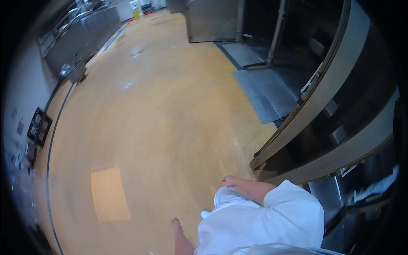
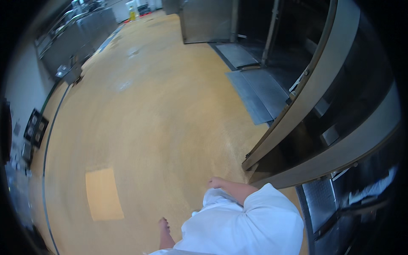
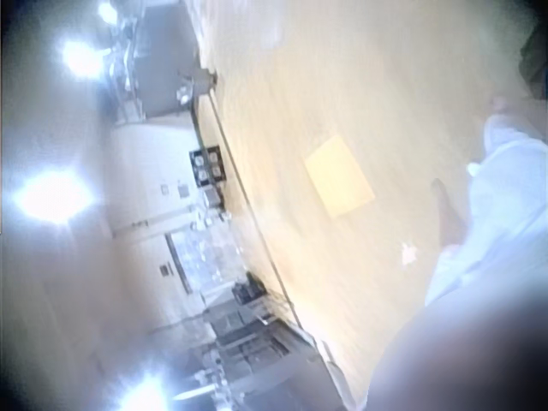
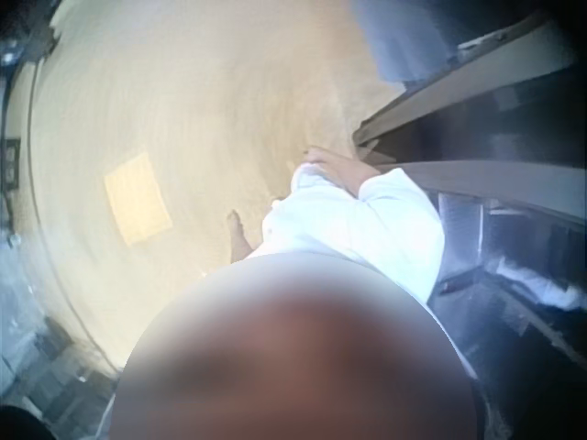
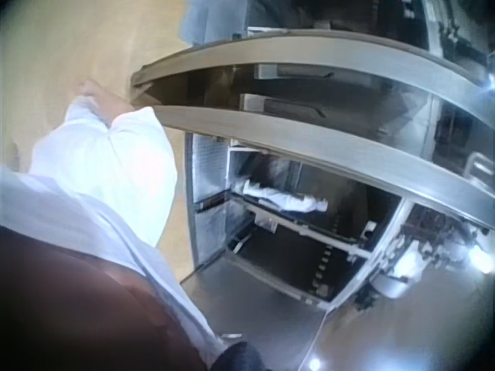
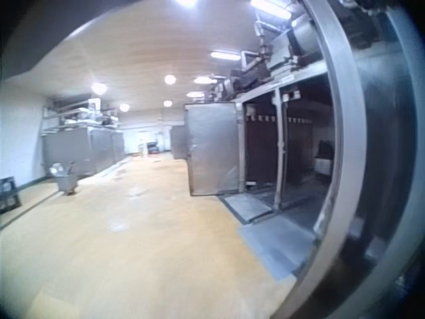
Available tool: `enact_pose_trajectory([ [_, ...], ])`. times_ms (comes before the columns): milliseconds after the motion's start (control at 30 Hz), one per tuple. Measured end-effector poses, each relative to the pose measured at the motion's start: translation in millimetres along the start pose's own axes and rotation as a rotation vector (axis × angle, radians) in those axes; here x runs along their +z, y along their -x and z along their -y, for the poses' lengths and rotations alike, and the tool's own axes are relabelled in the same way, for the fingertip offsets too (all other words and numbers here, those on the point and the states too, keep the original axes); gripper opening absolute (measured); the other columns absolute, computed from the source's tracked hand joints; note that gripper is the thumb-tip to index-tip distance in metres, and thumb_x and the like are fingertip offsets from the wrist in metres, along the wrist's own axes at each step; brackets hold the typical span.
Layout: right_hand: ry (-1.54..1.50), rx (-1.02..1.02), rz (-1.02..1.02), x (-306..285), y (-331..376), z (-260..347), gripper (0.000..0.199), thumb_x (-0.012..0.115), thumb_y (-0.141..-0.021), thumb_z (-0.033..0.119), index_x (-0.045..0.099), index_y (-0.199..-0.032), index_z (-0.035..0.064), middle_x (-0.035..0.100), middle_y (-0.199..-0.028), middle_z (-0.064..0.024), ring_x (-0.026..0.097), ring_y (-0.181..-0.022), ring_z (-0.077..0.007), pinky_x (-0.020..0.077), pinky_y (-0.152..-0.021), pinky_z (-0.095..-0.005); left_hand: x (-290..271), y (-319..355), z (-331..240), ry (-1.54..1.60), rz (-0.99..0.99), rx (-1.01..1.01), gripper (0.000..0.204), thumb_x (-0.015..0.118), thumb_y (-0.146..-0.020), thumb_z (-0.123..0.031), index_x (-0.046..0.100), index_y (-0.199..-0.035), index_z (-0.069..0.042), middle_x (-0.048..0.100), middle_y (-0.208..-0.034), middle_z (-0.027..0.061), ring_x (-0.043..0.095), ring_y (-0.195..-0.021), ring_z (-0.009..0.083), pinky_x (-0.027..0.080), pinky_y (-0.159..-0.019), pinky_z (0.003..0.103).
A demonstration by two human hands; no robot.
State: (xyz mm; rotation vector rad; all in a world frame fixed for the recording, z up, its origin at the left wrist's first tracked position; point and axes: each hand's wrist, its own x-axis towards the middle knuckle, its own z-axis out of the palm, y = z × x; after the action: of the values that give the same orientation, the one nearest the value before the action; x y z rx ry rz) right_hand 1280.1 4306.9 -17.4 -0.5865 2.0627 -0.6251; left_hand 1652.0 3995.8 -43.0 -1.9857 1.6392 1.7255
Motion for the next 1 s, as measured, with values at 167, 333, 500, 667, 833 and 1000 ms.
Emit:
enact_pose_trajectory([
  [167, -0.372, 0.248, -0.262, -33, -58, -37, 0.034, 0.058, -0.091, 0.036, 0.072, -0.089, 0.0054, 0.071, -0.076, -0.0090, 0.066, -0.067, -0.0197, 0.0528, -0.065, -0.0357, 12, -140, -211, 0.000, 0.042, 0.317, 0.022, 0.052, -0.094, -0.027, 0.059, -0.092, -0.006, 0.059, -0.080, 0.0036, 0.052, -0.069, 0.0138, 0.043, -0.061, 0.030],
  [333, -0.315, 0.516, -0.196, -68, -137, -68, 0.038, 0.054, -0.090, 0.039, 0.072, -0.083, 0.0057, 0.071, -0.076, -0.0087, 0.065, -0.064, -0.0209, 0.0507, -0.059, -0.0375, 46, -235, -380, -0.182, 0.135, 0.323, 0.026, 0.052, -0.097, -0.034, 0.058, -0.110, -0.012, 0.066, -0.095, 0.0018, 0.060, -0.080, 0.0142, 0.042, -0.058, 0.031],
  [500, -0.340, 0.609, -0.054, -156, -232, -38, 0.035, 0.055, -0.087, 0.036, 0.072, -0.078, 0.0071, 0.070, -0.069, -0.0092, 0.065, -0.063, -0.0221, 0.0504, -0.057, -0.0382, 108, -239, -460, -0.375, 0.299, 0.004, 0.031, 0.054, -0.097, -0.034, 0.056, -0.119, -0.012, 0.067, -0.102, 0.0035, 0.061, -0.083, 0.0165, 0.044, -0.065, 0.034],
  [667, -0.394, 0.415, -0.348, -309, -387, 43, 0.035, 0.055, -0.087, 0.037, 0.069, -0.076, 0.0069, 0.066, -0.065, -0.0099, 0.064, -0.061, -0.0252, 0.0508, -0.060, -0.0397, 183, -294, -538, -0.329, 0.499, 0.018, 0.023, 0.057, -0.094, -0.030, 0.062, -0.104, -0.010, 0.066, -0.088, 0.0029, 0.058, -0.071, 0.0149, 0.043, -0.056, 0.031],
  [833, -0.505, 0.264, -0.531, -467, -516, 133, 0.038, 0.054, -0.092, 0.040, 0.067, -0.084, 0.0058, 0.067, -0.074, -0.0092, 0.064, -0.069, -0.0186, 0.0507, -0.065, -0.0382, 248, -410, -663, -0.526, 0.570, 0.011, 0.023, 0.056, -0.093, -0.030, 0.064, -0.099, -0.009, 0.063, -0.081, 0.0021, 0.056, -0.066, 0.0148, 0.042, -0.054, 0.032],
  [1000, -0.451, 0.290, -0.515, -535, -545, 125, 0.032, 0.057, -0.094, 0.037, 0.067, -0.095, 0.0064, 0.069, -0.084, -0.0063, 0.065, -0.075, -0.0154, 0.0521, -0.067, -0.0355, 380, -494, -827, -0.574, 0.447, 0.058, 0.027, 0.053, -0.093, -0.032, 0.063, -0.093, -0.007, 0.060, -0.074, 0.0035, 0.053, -0.057, 0.0147, 0.037, -0.045, 0.031],
])
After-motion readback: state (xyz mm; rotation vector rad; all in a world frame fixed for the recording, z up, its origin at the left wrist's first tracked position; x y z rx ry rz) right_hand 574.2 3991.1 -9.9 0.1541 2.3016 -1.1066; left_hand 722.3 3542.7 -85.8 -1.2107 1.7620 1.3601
